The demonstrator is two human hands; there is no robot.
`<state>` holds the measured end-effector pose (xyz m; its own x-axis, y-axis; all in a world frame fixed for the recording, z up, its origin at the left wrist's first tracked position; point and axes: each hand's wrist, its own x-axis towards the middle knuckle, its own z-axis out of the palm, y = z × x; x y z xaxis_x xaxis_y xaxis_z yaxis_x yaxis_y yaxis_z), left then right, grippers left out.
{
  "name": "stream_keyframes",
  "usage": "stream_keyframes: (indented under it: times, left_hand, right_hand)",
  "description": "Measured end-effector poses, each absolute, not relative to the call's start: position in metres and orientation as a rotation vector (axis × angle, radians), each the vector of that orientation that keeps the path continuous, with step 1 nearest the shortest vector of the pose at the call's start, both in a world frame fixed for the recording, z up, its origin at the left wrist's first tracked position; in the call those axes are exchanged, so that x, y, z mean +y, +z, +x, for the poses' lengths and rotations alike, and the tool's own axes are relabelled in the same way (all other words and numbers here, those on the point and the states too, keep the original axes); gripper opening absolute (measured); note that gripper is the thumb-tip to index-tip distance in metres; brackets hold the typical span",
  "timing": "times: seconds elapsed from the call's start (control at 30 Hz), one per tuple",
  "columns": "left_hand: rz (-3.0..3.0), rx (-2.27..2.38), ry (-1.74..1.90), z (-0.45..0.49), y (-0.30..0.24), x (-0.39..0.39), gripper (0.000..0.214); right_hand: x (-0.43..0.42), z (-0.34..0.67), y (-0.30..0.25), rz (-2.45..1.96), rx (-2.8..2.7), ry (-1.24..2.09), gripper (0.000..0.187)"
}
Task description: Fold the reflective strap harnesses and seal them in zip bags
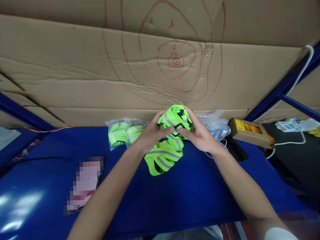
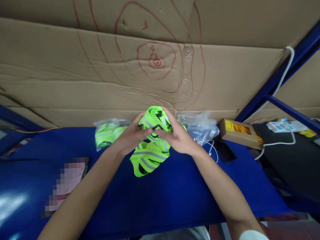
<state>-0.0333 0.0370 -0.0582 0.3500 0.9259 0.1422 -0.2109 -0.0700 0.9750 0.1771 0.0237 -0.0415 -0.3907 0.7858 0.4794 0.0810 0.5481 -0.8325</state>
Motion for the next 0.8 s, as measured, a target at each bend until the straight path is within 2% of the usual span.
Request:
stream_keyframes:
  times: [0.1,0.3,0.53,0.8]
  left_hand:
    - [1.119,0.696,1.218,-0.022,-0.063,0.032,0.068]
    - [0.775,0.538,1.274,0.003,-0.07,0.018,0.073]
    - [0.54,0.487,1.284,0.018,-0.079,0.007,0.04]
    - [0.665,0.617,1.224,0.004,-0.091,-0.026,0.056]
  right_hand:
    - [0.024,0.176,-0.044,-0.717,-1.833,0.893,0.069]
    - [0.024,0.161,-0.052,-0.789,-1.646,0.689,0.057]
    - [0.014,0.14,-0.059,-0.823,-1.443,0.543,0.046]
    - [-0.012,0.118,-0.112,-0.925,-1.475,0.491,0.057]
